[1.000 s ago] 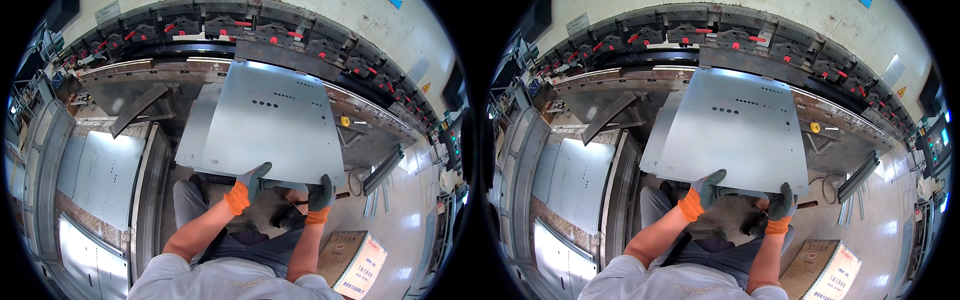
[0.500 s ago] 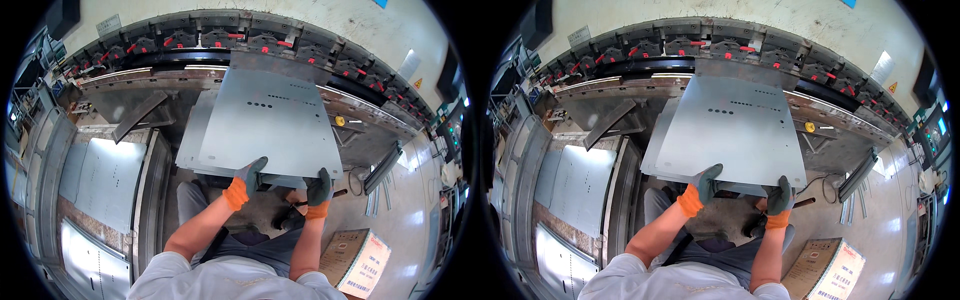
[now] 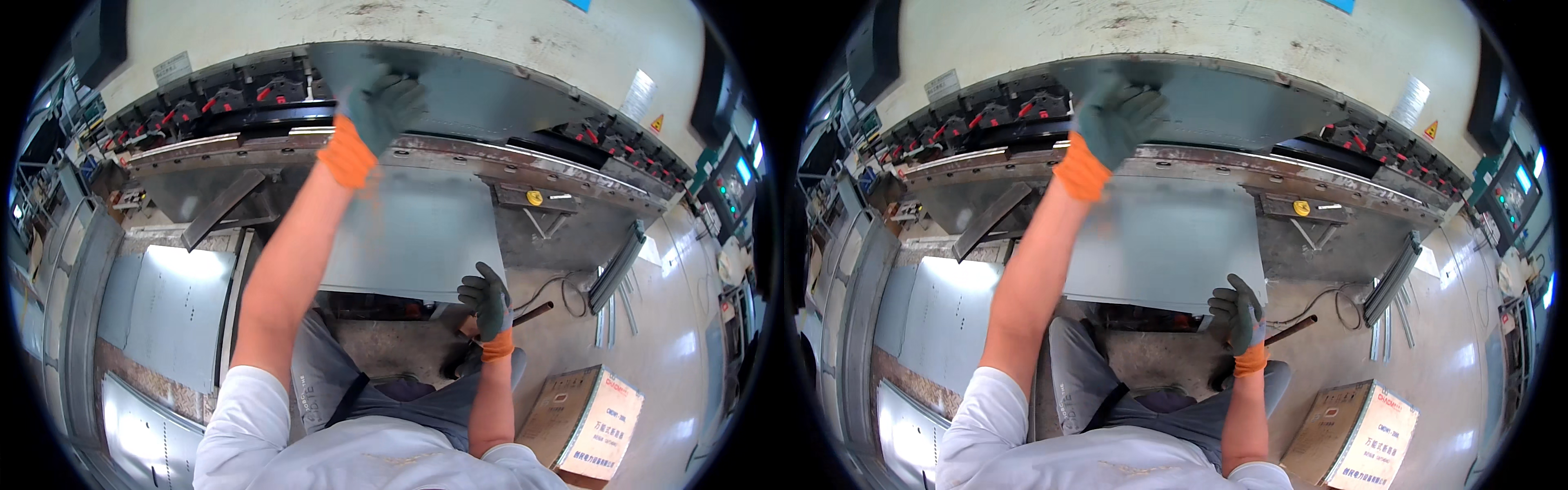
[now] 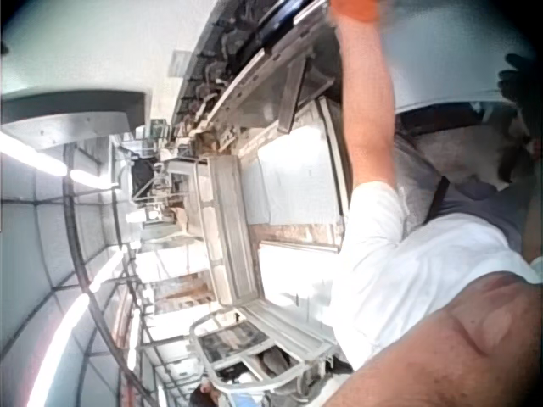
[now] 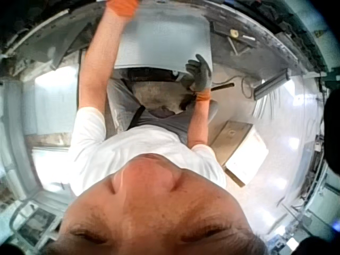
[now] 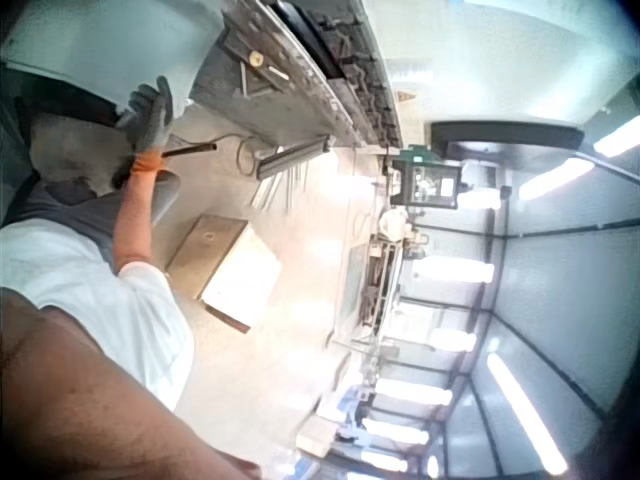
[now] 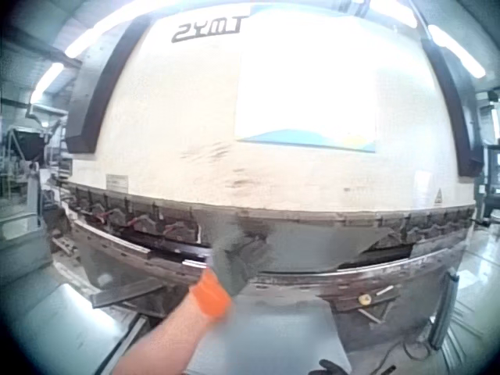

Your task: The person measures a metal sheet with a tape measure, then repeatedly picks up perforated metal sheets from a nearby stack and places them onto a larger stack on the machine bed. The person adjusts the sheets to align them and continues stacking until the end of the clip.

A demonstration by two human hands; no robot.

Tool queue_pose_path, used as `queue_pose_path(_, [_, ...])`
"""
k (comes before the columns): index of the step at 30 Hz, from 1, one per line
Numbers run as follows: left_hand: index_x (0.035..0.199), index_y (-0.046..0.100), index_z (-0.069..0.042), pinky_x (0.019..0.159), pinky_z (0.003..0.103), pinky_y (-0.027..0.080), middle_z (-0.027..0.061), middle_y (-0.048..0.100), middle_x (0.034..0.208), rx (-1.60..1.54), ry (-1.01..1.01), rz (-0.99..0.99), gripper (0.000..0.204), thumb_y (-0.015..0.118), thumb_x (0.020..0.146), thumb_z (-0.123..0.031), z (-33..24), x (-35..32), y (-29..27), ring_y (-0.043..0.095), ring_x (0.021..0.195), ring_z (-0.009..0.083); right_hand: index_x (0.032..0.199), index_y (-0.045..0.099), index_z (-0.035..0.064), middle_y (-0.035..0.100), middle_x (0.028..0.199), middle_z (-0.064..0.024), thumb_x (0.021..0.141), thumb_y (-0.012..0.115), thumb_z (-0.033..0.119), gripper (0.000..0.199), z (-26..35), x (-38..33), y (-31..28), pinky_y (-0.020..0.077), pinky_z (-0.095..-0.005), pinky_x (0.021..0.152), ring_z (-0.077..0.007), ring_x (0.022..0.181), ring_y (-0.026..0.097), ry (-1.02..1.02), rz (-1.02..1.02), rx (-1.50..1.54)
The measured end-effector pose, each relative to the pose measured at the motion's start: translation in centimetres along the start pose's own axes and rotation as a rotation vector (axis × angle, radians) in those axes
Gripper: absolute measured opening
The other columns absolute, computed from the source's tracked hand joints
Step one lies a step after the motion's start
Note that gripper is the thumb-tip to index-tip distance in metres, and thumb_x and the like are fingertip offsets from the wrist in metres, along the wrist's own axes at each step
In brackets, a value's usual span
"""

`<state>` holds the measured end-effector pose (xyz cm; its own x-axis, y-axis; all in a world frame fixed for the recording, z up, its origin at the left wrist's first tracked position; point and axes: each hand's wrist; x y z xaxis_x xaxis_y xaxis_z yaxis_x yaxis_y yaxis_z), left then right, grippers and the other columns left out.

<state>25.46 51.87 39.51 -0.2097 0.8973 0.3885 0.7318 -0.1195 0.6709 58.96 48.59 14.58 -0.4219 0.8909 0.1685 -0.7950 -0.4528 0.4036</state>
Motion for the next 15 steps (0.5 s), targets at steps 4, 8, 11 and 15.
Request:
queue_pose_path(4, [0.130,0.048,0.018,0.115,0.058,0.040,0.0338,0.051,0.140,-0.135,-0.078,-0.091,0.054,0.050,0.096,-0.024,-1.8,0.2,0.1,0.049,0.135,0.0471,0.146,0.046,-0.0023,0.068,0.114,-0.0187,0.107,0.050,0.042,0.059,-0.6,-1.1,-0.8,0.0564,-0.0398,0.091,-0.0284,0.104,0.069,0.051,-0.033,0.023])
queue_pose_path(8, [0.136,0.044,0.019,0.117,0.058,0.038,0.0358,0.044,0.147,-0.206,-0.118,-0.013,0.065,0.045,0.100,-0.035,-1.7,0.2,-0.8,0.045,0.138,0.0487,0.145,0.047,-0.0022,0.068,0.113,-0.0190,0.108,0.049,0.042,0.058,-0.3,-1.6,-0.9,0.0555,-0.0395,0.093,-0.0282,0.104,0.068,0.083,-0.035,0.011])
queue_pose_path(11, [0.143,0.037,0.019,0.118,0.058,0.035,0.0353,0.039,0.152,-0.208,-0.108,-0.051,0.084,0.038,0.102,-0.055,-1.5,-0.4,-0.3,0.042,0.141,0.0484,0.143,0.049,-0.0021,0.068,0.113,-0.0184,0.106,0.052,0.043,0.059,-0.8,-2.0,-2.1,0.0560,-0.0389,0.091,-0.0274,0.102,0.068,0.089,-0.047,0.033])
queue_pose_path(15, [0.148,0.033,0.015,0.118,0.058,0.036,0.0337,0.038,0.153,-0.208,-0.097,-0.143,0.109,0.033,0.094,-0.079,-2.0,-0.4,-1.2,0.042,0.141,0.0473,0.141,0.052,-0.0013,0.068,0.113,-0.0170,0.103,0.058,0.046,0.061,-0.6,-2.7,-2.8,0.0568,-0.0383,0.088,-0.0261,0.100,0.070,0.110,-0.094,0.053])
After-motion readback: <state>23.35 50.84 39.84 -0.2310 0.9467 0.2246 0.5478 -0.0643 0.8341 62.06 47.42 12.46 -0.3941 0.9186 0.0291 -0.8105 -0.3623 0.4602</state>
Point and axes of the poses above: each hand's wrist, its own x-axis towards the middle knuckle, its own y-axis out of the palm, z = x × y
